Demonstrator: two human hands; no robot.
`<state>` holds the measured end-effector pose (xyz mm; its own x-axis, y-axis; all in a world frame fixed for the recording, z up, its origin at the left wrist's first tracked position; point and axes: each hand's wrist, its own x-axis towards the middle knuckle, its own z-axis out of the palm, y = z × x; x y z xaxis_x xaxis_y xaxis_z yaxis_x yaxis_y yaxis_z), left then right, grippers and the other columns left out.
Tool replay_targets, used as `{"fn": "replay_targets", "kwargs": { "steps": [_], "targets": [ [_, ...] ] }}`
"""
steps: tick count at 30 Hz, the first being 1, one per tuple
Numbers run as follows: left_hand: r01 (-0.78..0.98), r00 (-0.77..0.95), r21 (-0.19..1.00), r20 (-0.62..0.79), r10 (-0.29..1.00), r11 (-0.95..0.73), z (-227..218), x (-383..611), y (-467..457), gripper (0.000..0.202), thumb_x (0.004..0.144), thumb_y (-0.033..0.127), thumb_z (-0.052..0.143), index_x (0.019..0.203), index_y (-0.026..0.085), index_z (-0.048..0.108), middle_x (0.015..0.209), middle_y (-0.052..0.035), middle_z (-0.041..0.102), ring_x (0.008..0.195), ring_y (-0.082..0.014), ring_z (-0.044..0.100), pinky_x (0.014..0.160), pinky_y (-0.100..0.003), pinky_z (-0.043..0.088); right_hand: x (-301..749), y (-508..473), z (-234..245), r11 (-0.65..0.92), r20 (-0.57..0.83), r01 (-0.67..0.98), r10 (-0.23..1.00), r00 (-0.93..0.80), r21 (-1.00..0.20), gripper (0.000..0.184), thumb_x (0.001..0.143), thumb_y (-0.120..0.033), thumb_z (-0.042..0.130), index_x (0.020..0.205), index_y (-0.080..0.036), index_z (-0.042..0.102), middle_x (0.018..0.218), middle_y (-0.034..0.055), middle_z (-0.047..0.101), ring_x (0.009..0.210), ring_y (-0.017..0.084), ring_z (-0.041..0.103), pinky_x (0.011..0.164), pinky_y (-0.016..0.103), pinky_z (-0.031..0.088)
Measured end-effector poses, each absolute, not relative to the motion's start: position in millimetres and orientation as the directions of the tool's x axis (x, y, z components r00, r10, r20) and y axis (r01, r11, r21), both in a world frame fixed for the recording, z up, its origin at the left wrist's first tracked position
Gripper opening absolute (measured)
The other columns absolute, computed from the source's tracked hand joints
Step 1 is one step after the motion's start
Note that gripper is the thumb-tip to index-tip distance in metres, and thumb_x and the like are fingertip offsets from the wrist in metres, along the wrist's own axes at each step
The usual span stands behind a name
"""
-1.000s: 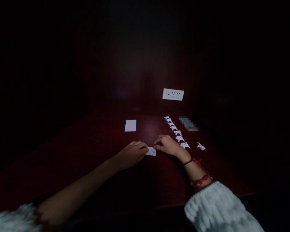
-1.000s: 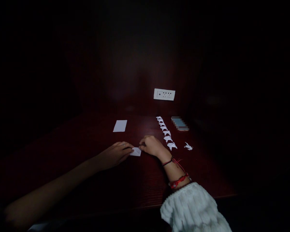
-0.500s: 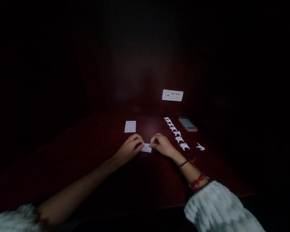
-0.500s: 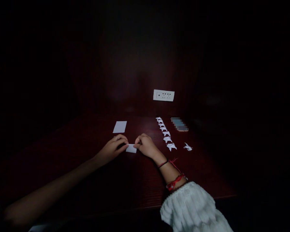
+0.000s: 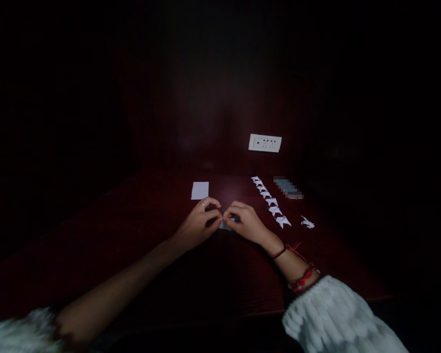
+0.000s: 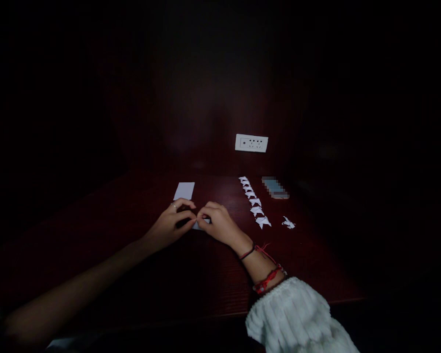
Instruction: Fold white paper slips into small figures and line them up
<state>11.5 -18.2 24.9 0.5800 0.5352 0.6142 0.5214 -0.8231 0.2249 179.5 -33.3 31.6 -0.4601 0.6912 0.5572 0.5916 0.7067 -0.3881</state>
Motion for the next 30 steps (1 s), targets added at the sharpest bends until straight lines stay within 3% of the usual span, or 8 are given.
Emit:
{"fn": "replay_targets", "kwargs": {
  "steps": [10,14,21,26,30],
  "targets": [
    [0.517,0.543,0.274,0.627,0.558,-0.811,35.2,1.9,-18.2,0.012,0.072,0.016,0.045,0.066,0.017,0.056,0.1,-0.0022,0.039,0.096,-0.0165,0.04,0.084,-0.032,0.034,194.8,-26.6,39.2,0.702,0.523,0.588,0.703,-0.482,-0.402,0.008,0.067,-0.01,0.045,0.062,-0.014,0.051,0.064,-0.0016,0.046,0.061,0.007,0.042,0.058,0.018,0.031],
    [0.568,0.454,0.324,0.643,0.617,-0.756,32.6,-6.9,-11.5,0.013,0.074,0.019,0.044,0.066,0.017,0.054,0.099,-0.0021,0.04,0.093,-0.017,0.042,0.081,-0.034,0.035,208.4,-18.3,37.0,0.643,0.558,0.631,0.742,-0.373,-0.434,0.008,0.064,-0.009,0.047,0.059,-0.014,0.05,0.064,-0.0013,0.047,0.063,0.008,0.043,0.061,0.02,0.033],
    [0.55,0.383,0.377,0.679,0.626,-0.745,27.0,-6.2,-5.6,0.013,0.076,0.021,0.044,0.068,0.018,0.054,0.094,-0.0017,0.041,0.093,-0.0152,0.043,0.083,-0.031,0.034,195.9,-18.3,30.4,0.648,0.533,0.524,0.758,-0.376,-0.552,0.013,0.071,-0.024,0.05,0.077,-0.015,0.057,0.073,0.0009,0.051,0.064,0.008,0.045,0.059,0.019,0.035],
    [0.542,0.445,0.35,0.653,0.614,-0.764,25.8,-0.9,-8.6,0.011,0.077,0.022,0.044,0.078,0.019,0.054,0.094,-0.0019,0.042,0.094,-0.015,0.042,0.084,-0.029,0.033,182.8,-23.6,31.0,0.624,0.574,0.598,0.759,-0.308,-0.504,0.013,0.075,-0.021,0.046,0.071,-0.014,0.056,0.069,0.001,0.05,0.063,0.008,0.045,0.057,0.019,0.033],
    [0.542,0.496,0.312,0.631,0.596,-0.781,28.2,2.5,-14.3,0.015,0.076,0.023,0.046,0.089,0.021,0.052,0.097,-0.0023,0.041,0.095,-0.0153,0.041,0.085,-0.029,0.032,180.7,-28.4,32.8,0.665,0.585,0.643,0.711,-0.389,-0.381,0.011,0.074,-0.019,0.047,0.071,-0.016,0.056,0.071,0.0009,0.051,0.069,0.009,0.046,0.064,0.021,0.034]
  ]
}}
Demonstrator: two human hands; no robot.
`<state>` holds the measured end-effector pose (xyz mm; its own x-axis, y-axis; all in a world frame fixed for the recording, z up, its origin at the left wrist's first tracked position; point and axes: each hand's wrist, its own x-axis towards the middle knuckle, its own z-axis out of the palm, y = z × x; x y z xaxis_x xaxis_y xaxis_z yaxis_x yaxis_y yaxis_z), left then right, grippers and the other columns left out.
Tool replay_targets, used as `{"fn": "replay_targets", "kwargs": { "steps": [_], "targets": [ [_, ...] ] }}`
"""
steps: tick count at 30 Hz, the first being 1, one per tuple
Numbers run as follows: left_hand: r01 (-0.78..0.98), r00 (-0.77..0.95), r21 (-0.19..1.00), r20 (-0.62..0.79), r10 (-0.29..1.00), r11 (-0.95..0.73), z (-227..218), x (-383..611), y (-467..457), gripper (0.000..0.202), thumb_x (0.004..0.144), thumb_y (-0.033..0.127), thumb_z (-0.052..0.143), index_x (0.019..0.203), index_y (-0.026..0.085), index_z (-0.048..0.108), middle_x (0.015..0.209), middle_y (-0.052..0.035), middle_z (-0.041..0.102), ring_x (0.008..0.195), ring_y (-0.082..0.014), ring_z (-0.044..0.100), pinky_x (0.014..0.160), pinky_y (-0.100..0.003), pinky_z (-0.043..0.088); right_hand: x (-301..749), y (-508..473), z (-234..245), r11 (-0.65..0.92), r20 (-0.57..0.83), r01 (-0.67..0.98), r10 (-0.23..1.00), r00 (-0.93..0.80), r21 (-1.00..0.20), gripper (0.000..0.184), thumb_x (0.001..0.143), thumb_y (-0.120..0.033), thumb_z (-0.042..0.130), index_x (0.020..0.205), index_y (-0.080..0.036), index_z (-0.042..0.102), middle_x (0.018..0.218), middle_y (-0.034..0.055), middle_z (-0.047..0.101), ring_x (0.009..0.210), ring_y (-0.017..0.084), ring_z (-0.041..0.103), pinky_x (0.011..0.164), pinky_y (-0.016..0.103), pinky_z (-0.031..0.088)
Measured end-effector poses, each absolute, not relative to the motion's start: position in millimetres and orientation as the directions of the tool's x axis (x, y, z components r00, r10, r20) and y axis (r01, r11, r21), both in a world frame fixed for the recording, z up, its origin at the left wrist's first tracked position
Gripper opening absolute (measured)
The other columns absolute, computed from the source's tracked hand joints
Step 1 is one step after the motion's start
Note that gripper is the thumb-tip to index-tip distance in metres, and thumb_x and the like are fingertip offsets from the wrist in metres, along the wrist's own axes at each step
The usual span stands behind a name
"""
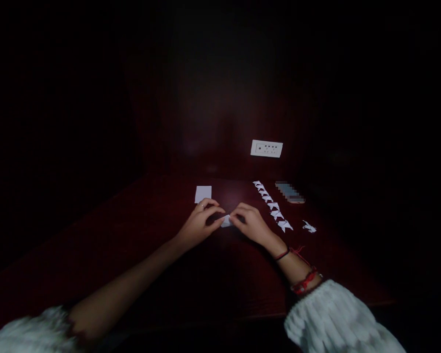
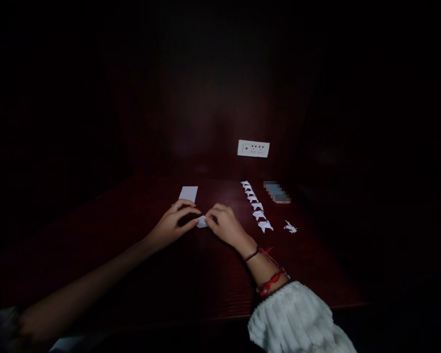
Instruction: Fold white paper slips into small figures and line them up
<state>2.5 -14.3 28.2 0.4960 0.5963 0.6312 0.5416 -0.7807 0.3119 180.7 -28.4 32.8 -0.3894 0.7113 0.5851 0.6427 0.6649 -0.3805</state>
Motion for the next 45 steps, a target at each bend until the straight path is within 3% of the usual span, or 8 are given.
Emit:
{"fn": "replay_targets", "kwargs": {
  "steps": [3,11,17,20,25,29,38,45],
  "targets": [
    [0.54,0.508,0.303,0.626,0.591,-0.785,31.7,6.0,-18.5,0.011,0.078,0.021,0.043,0.081,0.019,0.053,0.097,-0.0025,0.042,0.093,-0.015,0.042,0.083,-0.028,0.033,177.3,-32.6,33.9,0.677,0.591,0.651,0.694,-0.41,-0.343,0.009,0.074,-0.02,0.048,0.07,-0.016,0.056,0.072,0.0006,0.051,0.071,0.01,0.045,0.066,0.022,0.033],
    [0.484,0.48,0.351,0.66,0.579,-0.802,34.6,8.4,-21.6,0.009,0.076,0.018,0.043,0.074,0.017,0.052,0.098,-0.0031,0.041,0.093,-0.015,0.043,0.082,-0.028,0.033,172.0,-35.9,37.3,0.704,0.619,0.562,0.686,-0.381,-0.434,0.01,0.072,-0.015,0.045,0.067,-0.015,0.053,0.067,-0.0002,0.048,0.062,0.008,0.044,0.058,0.019,0.034],
    [0.493,0.191,0.5,0.737,0.649,-0.712,37.0,-7.4,-8.4,0.009,0.077,0.02,0.043,0.071,0.017,0.049,0.093,-0.0019,0.044,0.092,-0.015,0.043,0.082,-0.03,0.033,183.7,-27.6,32.6,0.681,0.6,0.589,0.707,-0.374,-0.436,0.009,0.063,-0.007,0.047,0.059,-0.015,0.05,0.064,-0.0017,0.047,0.059,0.008,0.043,0.056,0.019,0.033],
    [0.486,0.113,0.568,0.713,0.692,-0.665,33.8,-12.9,0.1,0.011,0.077,0.022,0.044,0.069,0.017,0.049,0.093,-0.0026,0.045,0.089,-0.0152,0.044,0.077,-0.029,0.036,188.9,-24.0,31.0,0.638,0.62,0.608,0.731,-0.286,-0.472,0.009,0.066,-0.009,0.046,0.061,-0.015,0.051,0.064,-0.001,0.048,0.059,0.008,0.043,0.055,0.019,0.033],
    [0.487,0.31,0.498,0.67,0.675,-0.718,25.2,-1.5,-1.2,0.009,0.075,0.021,0.046,0.068,0.017,0.051,0.088,-0.002,0.046,0.088,-0.0146,0.045,0.08,-0.029,0.034,182.6,-26.9,32.1,0.666,0.625,0.56,0.719,-0.304,-0.493,0.012,0.071,-0.023,0.05,0.078,-0.016,0.056,0.072,0.0011,0.05,0.064,0.009,0.045,0.058,0.02,0.035],
    [0.462,0.419,0.47,0.632,0.652,-0.752,21.5,5.0,-3.1,0.009,0.076,0.022,0.046,0.071,0.018,0.053,0.091,-0.0018,0.046,0.088,-0.014,0.045,0.081,-0.029,0.034,176.6,-27.2,29.3,0.677,0.57,0.535,0.727,-0.382,-0.505,0.01,0.072,-0.021,0.048,0.069,-0.016,0.056,0.067,0.0003,0.051,0.061,0.008,0.045,0.057,0.019,0.035],
    [0.49,0.519,0.48,0.511,0.686,-0.728,10.3,-8.0,11.3,0.014,0.076,0.025,0.045,0.07,0.018,0.055,0.098,-0.0027,0.044,0.095,-0.0157,0.043,0.083,-0.03,0.034,185.3,-14.7,19.0,0.439,0.405,0.56,0.894,-0.193,-0.702,0.015,0.071,-0.022,0.044,0.064,-0.014,0.054,0.061,-0.0004,0.053,0.057,0.009,0.046,0.055,0.019,0.034],
    [0.524,0.501,0.453,0.52,0.692,-0.721,11.1,-8.0,9.9,0.017,0.078,0.028,0.042,0.075,0.018,0.055,0.092,-0.0032,0.048,0.092,-0.0158,0.044,0.084,-0.03,0.033,190.0,-10.3,15.5,0.414,0.452,0.565,0.888,-0.08,-0.714,0.014,0.071,-0.022,0.042,0.066,-0.014,0.053,0.061,-0.0007,0.053,0.057,0.009,0.046,0.054,0.019,0.034]
  ]
}}
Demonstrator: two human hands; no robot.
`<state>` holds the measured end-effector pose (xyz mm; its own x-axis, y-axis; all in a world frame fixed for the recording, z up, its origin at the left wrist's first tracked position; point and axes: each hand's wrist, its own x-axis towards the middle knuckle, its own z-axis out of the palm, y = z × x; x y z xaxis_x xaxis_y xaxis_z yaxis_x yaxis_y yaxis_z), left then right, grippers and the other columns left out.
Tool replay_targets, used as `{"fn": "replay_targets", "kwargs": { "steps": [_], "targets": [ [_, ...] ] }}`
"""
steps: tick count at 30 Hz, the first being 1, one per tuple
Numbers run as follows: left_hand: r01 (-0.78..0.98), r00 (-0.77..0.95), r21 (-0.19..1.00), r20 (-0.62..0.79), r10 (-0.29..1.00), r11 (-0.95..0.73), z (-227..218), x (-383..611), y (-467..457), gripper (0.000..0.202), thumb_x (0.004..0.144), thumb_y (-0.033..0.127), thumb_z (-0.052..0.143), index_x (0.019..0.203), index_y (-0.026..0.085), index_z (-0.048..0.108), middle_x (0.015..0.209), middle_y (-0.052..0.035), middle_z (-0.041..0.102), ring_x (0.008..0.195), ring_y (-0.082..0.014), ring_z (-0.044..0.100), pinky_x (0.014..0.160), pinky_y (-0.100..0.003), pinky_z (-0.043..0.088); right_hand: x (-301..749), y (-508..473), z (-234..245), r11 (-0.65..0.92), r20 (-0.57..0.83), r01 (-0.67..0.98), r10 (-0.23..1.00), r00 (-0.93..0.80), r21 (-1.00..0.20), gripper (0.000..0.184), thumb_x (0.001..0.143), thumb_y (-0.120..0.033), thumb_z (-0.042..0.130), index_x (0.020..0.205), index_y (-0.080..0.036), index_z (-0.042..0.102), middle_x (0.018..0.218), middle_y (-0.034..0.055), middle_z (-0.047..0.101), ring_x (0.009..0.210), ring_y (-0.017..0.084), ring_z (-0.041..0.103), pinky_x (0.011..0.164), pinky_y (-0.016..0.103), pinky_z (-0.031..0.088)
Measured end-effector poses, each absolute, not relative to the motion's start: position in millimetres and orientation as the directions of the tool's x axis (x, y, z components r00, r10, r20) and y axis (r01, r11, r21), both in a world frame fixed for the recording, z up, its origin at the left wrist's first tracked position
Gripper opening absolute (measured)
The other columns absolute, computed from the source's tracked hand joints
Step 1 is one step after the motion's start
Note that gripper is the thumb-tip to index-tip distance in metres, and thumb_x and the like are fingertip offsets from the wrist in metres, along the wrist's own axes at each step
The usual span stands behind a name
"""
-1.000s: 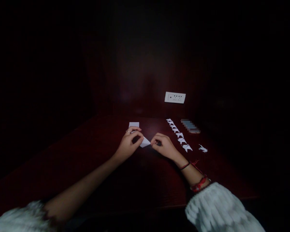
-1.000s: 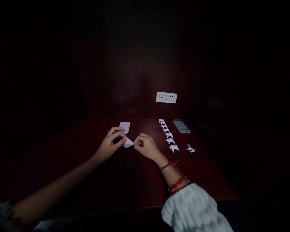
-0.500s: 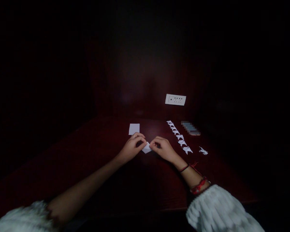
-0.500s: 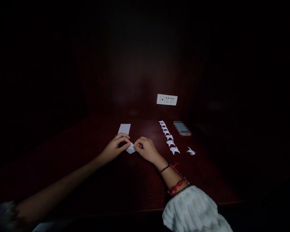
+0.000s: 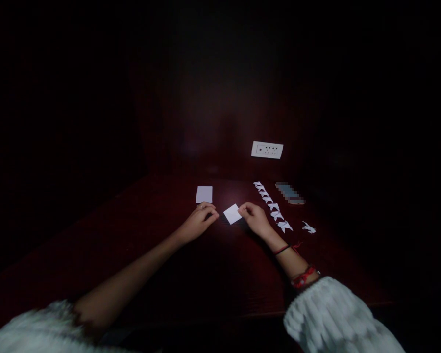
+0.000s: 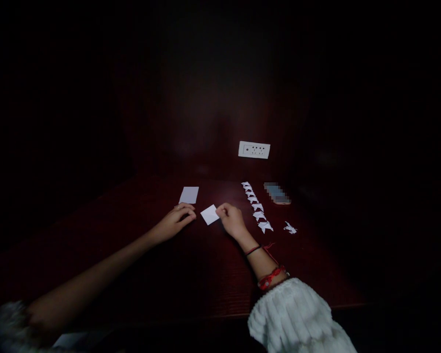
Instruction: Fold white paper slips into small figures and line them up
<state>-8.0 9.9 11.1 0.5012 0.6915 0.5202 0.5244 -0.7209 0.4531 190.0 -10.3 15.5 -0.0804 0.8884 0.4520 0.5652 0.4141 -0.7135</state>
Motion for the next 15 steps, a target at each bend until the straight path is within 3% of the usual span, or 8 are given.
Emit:
{"fn": "replay_targets", "kwargs": {
  "steps": [5,8,11,15],
  "targets": [
    [0.488,0.476,0.553,0.48,0.737,-0.675,11.1,-3.5,8.0,0.016,0.075,0.03,0.045,0.072,0.018,0.056,0.096,-0.0041,0.046,0.091,-0.0155,0.045,0.078,-0.028,0.038,184.2,-14.9,15.0,0.438,0.439,0.59,0.885,-0.152,-0.679,0.012,0.072,-0.022,0.045,0.069,-0.015,0.054,0.06,-0.0011,0.053,0.055,0.009,0.046,0.052,0.019,0.033],
    [0.493,0.443,0.601,0.449,0.776,-0.629,11.0,-2.6,9.2,0.015,0.072,0.027,0.049,0.064,0.017,0.056,0.099,-0.0043,0.046,0.094,-0.0166,0.044,0.082,-0.03,0.036,182.2,-19.7,18.5,0.503,0.495,0.618,0.845,-0.204,-0.604,0.014,0.071,-0.024,0.049,0.082,-0.016,0.053,0.065,-0.0005,0.054,0.058,0.009,0.046,0.055,0.02,0.034],
    [0.486,0.386,0.671,0.41,0.826,-0.56,12.2,-1.8,10.4,0.014,0.068,0.027,0.051,0.059,0.017,0.056,0.097,-0.0042,0.049,0.096,-0.0182,0.044,0.084,-0.034,0.034,181.2,-26.4,25.4,0.614,0.601,0.657,0.743,-0.294,-0.438,0.029,0.07,-0.027,0.053,0.097,-0.018,0.05,0.082,0.0032,0.053,0.075,0.013,0.046,0.067,0.024,0.035],
    [0.443,0.299,0.78,0.337,0.893,-0.443,14.8,1.1,8.5,0.017,0.068,0.028,0.05,0.057,0.016,0.056,0.096,-0.0047,0.052,0.094,-0.0199,0.047,0.085,-0.037,0.033,176.0,-37.1,34.3,0.671,0.602,0.723,0.65,-0.465,-0.166,0.026,0.069,-0.033,0.055,0.092,-0.02,0.054,0.091,0.0054,0.05,0.085,0.017,0.041,0.072,0.03,0.029]
  ]
}}
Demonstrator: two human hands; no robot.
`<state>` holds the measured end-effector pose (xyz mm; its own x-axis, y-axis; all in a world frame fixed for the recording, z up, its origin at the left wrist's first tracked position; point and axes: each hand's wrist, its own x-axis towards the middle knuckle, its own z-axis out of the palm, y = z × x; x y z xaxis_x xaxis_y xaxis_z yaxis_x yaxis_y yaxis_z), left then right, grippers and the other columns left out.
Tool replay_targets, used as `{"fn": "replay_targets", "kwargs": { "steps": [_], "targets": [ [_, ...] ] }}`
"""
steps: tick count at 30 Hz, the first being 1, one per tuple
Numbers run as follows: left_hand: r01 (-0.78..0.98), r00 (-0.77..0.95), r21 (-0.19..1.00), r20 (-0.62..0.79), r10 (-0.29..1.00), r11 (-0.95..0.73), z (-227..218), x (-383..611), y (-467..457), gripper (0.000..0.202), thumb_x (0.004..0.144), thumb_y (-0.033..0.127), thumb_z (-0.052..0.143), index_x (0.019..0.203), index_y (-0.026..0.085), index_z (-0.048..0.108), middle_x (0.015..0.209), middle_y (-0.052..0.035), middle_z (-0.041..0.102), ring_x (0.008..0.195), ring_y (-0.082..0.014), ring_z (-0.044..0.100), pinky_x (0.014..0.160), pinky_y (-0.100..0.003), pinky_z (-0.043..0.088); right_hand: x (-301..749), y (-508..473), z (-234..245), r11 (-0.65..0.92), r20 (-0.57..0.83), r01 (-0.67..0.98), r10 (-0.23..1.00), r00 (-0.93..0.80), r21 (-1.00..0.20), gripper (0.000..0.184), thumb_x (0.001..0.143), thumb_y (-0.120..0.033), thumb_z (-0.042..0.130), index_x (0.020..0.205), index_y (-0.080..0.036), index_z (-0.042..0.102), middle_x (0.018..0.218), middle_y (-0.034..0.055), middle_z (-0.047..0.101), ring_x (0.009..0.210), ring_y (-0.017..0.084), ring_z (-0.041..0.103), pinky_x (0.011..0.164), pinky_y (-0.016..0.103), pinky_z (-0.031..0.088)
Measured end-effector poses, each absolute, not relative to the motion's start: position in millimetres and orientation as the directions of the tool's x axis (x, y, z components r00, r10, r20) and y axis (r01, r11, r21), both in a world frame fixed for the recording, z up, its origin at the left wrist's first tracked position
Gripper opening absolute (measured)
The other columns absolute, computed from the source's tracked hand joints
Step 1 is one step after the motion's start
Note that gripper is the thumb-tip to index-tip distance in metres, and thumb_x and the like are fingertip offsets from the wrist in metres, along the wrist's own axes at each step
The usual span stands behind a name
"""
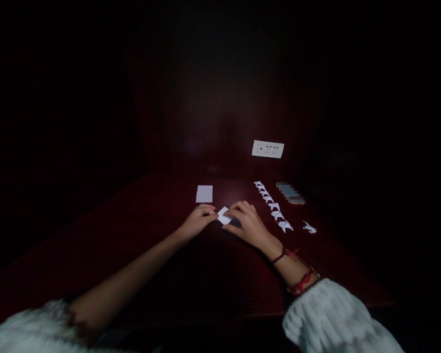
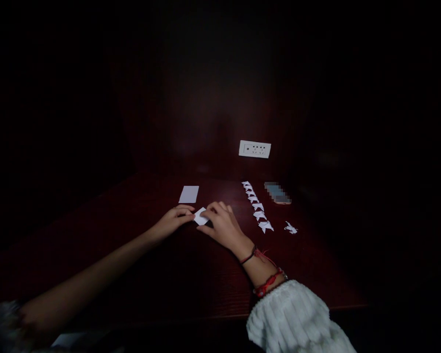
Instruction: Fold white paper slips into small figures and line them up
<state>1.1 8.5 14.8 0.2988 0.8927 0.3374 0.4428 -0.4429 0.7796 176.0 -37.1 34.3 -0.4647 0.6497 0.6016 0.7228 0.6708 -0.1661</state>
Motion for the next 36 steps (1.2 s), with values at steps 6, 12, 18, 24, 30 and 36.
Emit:
{"fn": "replay_targets", "kwargs": {
  "steps": [6,12,18,24,30,36],
  "targets": [
    [0.488,0.344,0.702,0.391,0.854,-0.518,17.4,3.6,2.9,0.022,0.074,0.027,0.043,0.06,0.016,0.055,0.082,-0.0031,0.055,0.082,-0.0173,0.05,0.079,-0.034,0.037,170.6,-38.6,35.8,0.633,0.598,0.774,0.629,-0.497,-0.023,0.015,0.078,-0.019,0.042,0.079,-0.016,0.056,0.08,0.0068,0.05,0.08,0.017,0.04,0.071,0.031,0.026],
    [0.543,0.443,0.378,0.629,0.639,-0.749,26.5,0.5,-4.9,0.012,0.075,0.026,0.047,0.084,0.02,0.053,0.095,-0.0019,0.046,0.093,-0.0159,0.043,0.084,-0.03,0.033,179.0,-29.1,29.0,0.611,0.641,0.726,0.701,-0.312,-0.315,0.011,0.075,-0.019,0.045,0.073,-0.017,0.055,0.076,0.0029,0.051,0.076,0.013,0.045,0.069,0.025,0.031],
    [0.551,0.473,0.333,0.631,0.615,-0.765,28.7,0.6,-8.0,0.01,0.076,0.022,0.044,0.075,0.019,0.054,0.096,-0.002,0.044,0.093,-0.0155,0.044,0.083,-0.029,0.033,178.0,-29.5,29.6,0.673,0.625,0.611,0.7,-0.345,-0.417,0.01,0.074,-0.018,0.046,0.071,-0.017,0.056,0.072,0.0012,0.051,0.07,0.011,0.046,0.066,0.022,0.034],
    [0.51,0.54,0.332,0.595,0.596,-0.794,28.9,5.2,-11.8,0.01,0.074,0.02,0.045,0.073,0.02,0.055,0.098,-0.0019,0.044,0.093,-0.0162,0.043,0.083,-0.03,0.034,173.8,-32.3,30.9,0.679,0.612,0.617,0.697,-0.373,-0.398,0.01,0.074,-0.018,0.046,0.072,-0.017,0.056,0.074,0.0012,0.052,0.073,0.011,0.046,0.067,0.023,0.032],
    [0.514,0.551,0.336,0.576,0.604,-0.789,30.5,8.8,-16.4,0.01,0.075,0.019,0.043,0.074,0.019,0.053,0.1,-0.0023,0.043,0.095,-0.0168,0.042,0.084,-0.031,0.034,172.4,-31.4,26.8,0.681,0.578,0.622,0.705,-0.412,-0.387,0.007,0.071,-0.016,0.048,0.066,-0.017,0.053,0.07,0.0002,0.049,0.07,0.011,0.045,0.065,0.022,0.031],
    [0.539,0.571,0.258,0.588,0.573,-0.802,30.8,8.0,-18.2,0.009,0.077,0.017,0.039,0.076,0.017,0.047,0.104,-0.0056,0.039,0.094,-0.0176,0.041,0.083,-0.032,0.033,175.3,-30.7,30.1,0.699,0.576,0.583,0.698,-0.427,-0.415,0.007,0.069,-0.012,0.045,0.064,-0.016,0.05,0.067,-0.0011,0.046,0.063,0.008,0.043,0.059,0.019,0.032]
  ]
}}
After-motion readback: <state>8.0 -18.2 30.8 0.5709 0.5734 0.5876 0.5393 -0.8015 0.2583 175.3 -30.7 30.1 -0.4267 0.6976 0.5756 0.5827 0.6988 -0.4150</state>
